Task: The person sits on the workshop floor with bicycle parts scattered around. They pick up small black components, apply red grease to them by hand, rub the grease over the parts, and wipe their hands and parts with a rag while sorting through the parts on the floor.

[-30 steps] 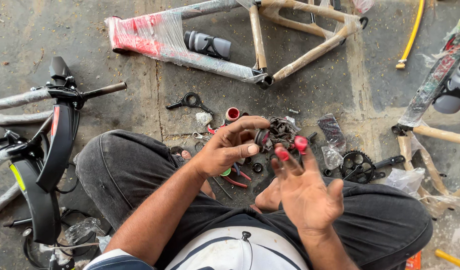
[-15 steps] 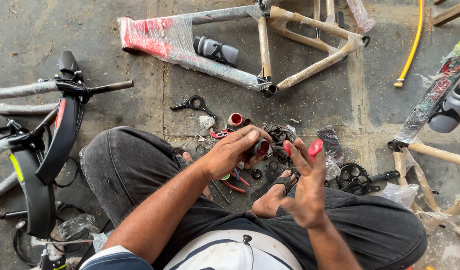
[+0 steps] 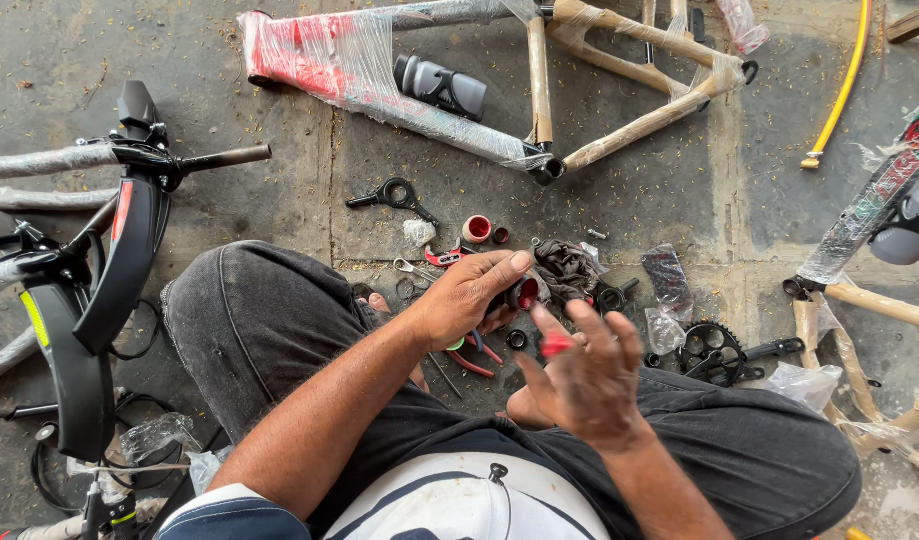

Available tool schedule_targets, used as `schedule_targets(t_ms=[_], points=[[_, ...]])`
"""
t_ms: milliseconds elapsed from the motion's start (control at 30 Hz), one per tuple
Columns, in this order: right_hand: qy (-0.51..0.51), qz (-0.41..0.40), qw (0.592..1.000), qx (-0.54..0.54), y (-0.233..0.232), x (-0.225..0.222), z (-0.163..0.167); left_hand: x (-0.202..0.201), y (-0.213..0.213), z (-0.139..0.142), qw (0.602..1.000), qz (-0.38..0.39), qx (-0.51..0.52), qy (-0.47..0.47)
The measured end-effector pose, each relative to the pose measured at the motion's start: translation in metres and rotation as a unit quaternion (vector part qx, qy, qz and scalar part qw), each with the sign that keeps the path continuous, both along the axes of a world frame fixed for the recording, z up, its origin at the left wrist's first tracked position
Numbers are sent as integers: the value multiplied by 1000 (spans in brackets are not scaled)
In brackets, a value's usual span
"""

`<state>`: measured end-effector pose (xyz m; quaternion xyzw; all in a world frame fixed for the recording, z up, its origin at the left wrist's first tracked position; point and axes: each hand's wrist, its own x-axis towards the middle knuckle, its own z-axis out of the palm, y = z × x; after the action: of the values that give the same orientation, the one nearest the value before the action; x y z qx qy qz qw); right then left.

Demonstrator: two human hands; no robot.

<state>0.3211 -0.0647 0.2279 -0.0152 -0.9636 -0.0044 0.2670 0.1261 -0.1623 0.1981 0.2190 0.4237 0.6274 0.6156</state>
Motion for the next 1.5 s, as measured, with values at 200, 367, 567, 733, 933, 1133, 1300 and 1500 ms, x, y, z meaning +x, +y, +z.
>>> schedule_targets(t_ms=[200, 367, 567, 733, 933, 1133, 1300, 1500], points=[[18, 41, 977, -208, 10, -4, 18, 5, 1, 1, 999, -27, -18, 14], [27, 65, 976, -208, 10, -18, 13, 3, -1, 3, 999, -31, -26, 17], [41, 42, 963, -263, 4, -10, -2, 3, -2, -4, 997, -23, 49, 46], [40, 35, 858, -511, -5, 2, -18, 7, -3, -9, 993, -17, 107, 39], [109, 54, 731, -672, -22, 5, -22, 8, -6, -9, 983, -4, 182, 4], [148, 43, 543, -825, -35, 1, -4, 6, -8, -11, 976, -9, 217, 15], [184, 111, 325, -921, -35, 6, 12, 2, -8, -16, 971, -8, 235, 52], [236, 108, 347, -901, -27, 17, 22, 1, -4, -15, 977, 16, 200, -68]])
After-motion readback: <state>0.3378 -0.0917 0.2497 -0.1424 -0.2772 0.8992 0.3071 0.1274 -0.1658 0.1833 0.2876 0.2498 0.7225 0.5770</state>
